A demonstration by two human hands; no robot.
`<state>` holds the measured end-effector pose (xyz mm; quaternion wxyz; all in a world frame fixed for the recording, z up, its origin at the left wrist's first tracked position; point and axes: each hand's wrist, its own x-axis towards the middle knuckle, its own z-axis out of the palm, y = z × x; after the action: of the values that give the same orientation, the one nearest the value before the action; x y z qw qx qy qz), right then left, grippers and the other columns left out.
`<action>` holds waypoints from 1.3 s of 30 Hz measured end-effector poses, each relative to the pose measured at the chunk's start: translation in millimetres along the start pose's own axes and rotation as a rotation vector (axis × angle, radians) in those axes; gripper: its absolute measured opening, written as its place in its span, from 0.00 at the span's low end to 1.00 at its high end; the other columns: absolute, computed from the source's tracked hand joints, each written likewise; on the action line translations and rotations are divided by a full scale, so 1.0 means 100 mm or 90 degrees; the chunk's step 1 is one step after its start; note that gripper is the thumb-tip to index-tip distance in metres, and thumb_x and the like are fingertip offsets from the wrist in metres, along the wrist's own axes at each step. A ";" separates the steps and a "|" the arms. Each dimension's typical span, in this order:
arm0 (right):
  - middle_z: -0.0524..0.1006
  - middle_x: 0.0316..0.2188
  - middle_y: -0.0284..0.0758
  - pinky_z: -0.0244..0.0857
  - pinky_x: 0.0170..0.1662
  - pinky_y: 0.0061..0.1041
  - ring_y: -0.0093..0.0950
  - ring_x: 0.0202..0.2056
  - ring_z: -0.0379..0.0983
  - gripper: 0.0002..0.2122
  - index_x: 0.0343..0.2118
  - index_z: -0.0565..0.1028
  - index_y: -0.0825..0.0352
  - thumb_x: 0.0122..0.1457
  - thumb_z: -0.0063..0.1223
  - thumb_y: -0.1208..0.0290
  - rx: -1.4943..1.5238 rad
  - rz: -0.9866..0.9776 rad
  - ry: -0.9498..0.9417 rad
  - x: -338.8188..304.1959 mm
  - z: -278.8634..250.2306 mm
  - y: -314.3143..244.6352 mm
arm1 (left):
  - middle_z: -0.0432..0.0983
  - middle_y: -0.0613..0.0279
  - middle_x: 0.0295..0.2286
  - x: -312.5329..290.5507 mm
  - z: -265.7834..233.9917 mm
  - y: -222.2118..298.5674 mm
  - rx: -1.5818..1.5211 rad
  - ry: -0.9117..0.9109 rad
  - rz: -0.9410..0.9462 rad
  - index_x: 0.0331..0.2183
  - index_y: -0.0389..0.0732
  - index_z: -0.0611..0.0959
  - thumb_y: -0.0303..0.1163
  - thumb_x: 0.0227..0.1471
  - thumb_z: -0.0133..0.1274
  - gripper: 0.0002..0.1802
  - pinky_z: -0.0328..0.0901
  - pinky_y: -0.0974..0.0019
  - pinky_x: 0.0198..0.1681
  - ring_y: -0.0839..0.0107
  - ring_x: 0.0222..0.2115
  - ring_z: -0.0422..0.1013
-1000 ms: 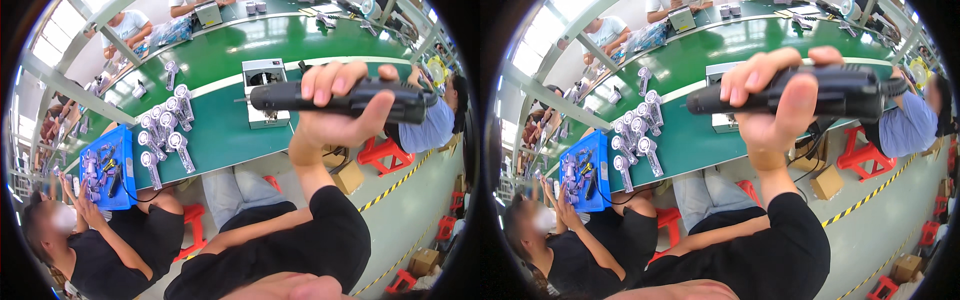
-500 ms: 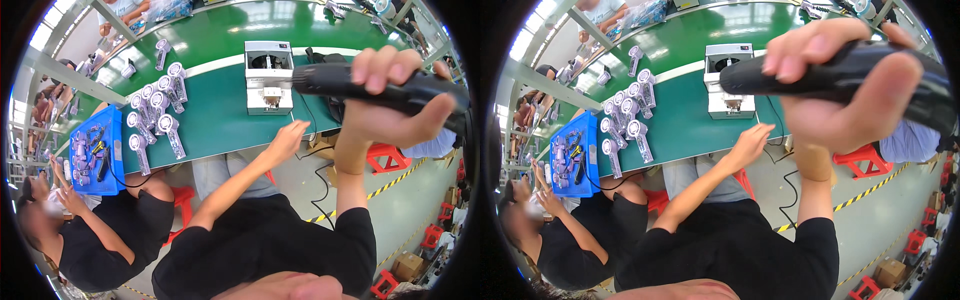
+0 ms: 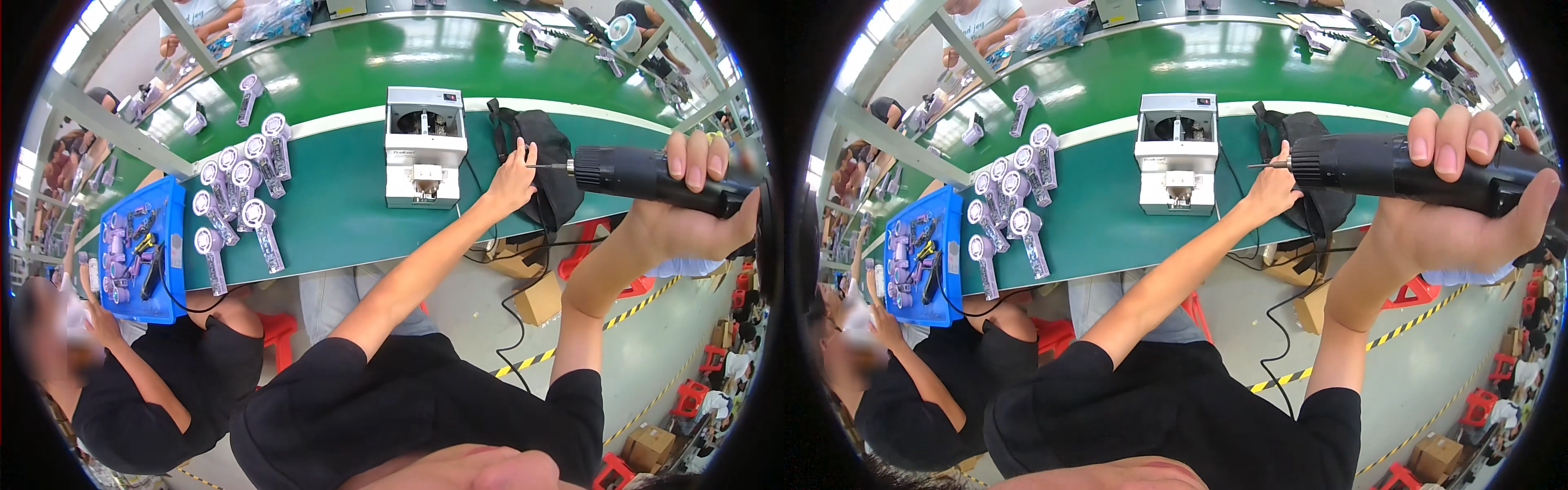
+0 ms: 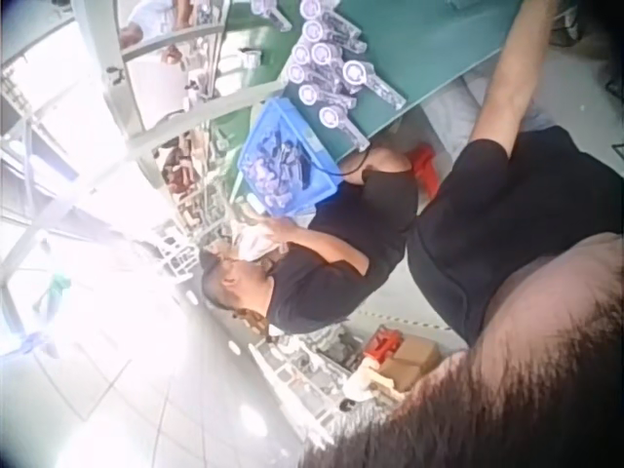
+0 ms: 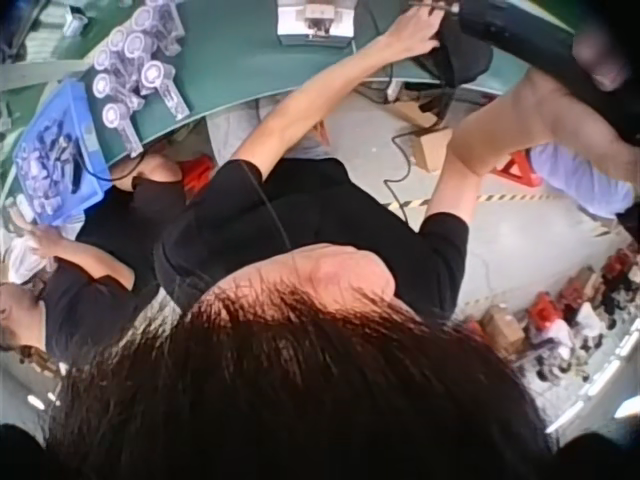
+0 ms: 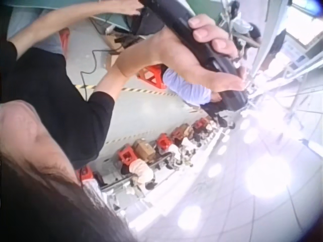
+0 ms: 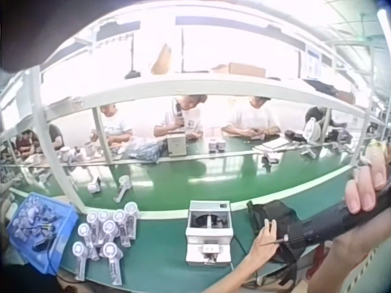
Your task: Assemble small handheld electronic fans on a factory production line using an electric screwdriver.
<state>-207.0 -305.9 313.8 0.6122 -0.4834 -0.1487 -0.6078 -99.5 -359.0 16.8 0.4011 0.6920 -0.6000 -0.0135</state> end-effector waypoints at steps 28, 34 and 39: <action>0.66 0.23 0.36 0.64 0.22 0.31 0.29 0.18 0.65 0.26 0.52 0.57 0.57 0.59 0.50 0.47 -0.046 0.036 -0.246 -0.93 0.58 0.79 | 0.77 0.53 0.32 -2.45 -1.81 0.34 -0.132 0.352 -0.109 0.35 0.33 0.79 0.15 0.41 0.55 0.13 0.71 0.65 0.31 0.59 0.28 0.76; 0.69 0.29 0.41 0.66 0.26 0.35 0.31 0.22 0.68 0.24 0.55 0.53 0.56 0.62 0.48 0.57 -0.002 0.118 -0.359 -0.99 0.49 1.14 | 0.69 0.44 0.46 -2.94 -2.55 -0.26 0.301 0.478 -0.304 0.43 0.34 0.76 0.21 0.42 0.58 0.22 0.64 0.54 0.49 0.49 0.47 0.67; 0.69 0.26 0.42 0.66 0.23 0.33 0.30 0.19 0.67 0.23 0.53 0.54 0.61 0.61 0.51 0.63 -0.047 0.142 -0.309 -1.12 0.56 1.33 | 0.61 0.37 0.52 -3.20 -2.65 -0.70 0.260 0.425 -0.464 0.52 0.33 0.68 0.19 0.47 0.51 0.28 0.61 0.52 0.51 0.44 0.49 0.62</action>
<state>-90.8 -222.4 200.3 0.6039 -0.6504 -0.2144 -0.4078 1.2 50.0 8.4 0.3966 0.8863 -0.1505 0.1860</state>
